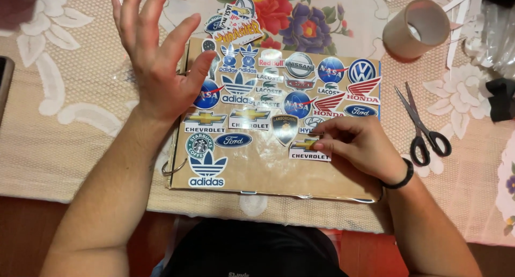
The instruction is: The person applies brand logo stickers to a binder cover. They peel backing from stickers, position them on the cover, and use scissors to trim excess material. The person also uses clear tape to secure stickers and smooths them down.
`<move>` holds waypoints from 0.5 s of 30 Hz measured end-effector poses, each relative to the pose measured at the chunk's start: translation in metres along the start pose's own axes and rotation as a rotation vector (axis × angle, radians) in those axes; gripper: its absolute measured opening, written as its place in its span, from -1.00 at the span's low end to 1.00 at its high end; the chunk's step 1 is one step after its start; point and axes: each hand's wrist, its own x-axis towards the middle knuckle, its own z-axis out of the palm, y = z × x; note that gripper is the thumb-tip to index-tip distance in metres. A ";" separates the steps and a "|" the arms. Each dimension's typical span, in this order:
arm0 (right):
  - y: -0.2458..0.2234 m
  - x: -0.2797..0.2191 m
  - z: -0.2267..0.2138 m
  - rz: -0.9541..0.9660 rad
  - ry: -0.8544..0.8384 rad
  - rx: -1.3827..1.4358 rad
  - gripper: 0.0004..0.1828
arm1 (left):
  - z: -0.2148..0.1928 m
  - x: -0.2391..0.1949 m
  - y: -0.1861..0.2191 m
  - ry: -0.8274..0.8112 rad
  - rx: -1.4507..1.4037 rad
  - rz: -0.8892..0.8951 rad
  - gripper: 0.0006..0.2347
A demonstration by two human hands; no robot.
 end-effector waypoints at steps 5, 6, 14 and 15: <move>0.001 0.000 0.004 -0.002 0.028 -0.034 -0.73 | -0.002 0.001 0.003 -0.024 0.001 0.020 -0.58; 0.001 -0.001 0.003 0.000 0.026 -0.034 -0.73 | -0.002 0.001 0.002 -0.025 0.001 0.018 -0.58; 0.001 -0.004 0.002 -0.059 0.041 -0.233 -0.72 | -0.005 0.002 0.004 -0.037 -0.013 0.034 -0.58; -0.002 -0.004 0.003 -0.059 0.041 -0.233 -0.72 | -0.005 0.002 0.004 -0.037 -0.013 0.034 -0.58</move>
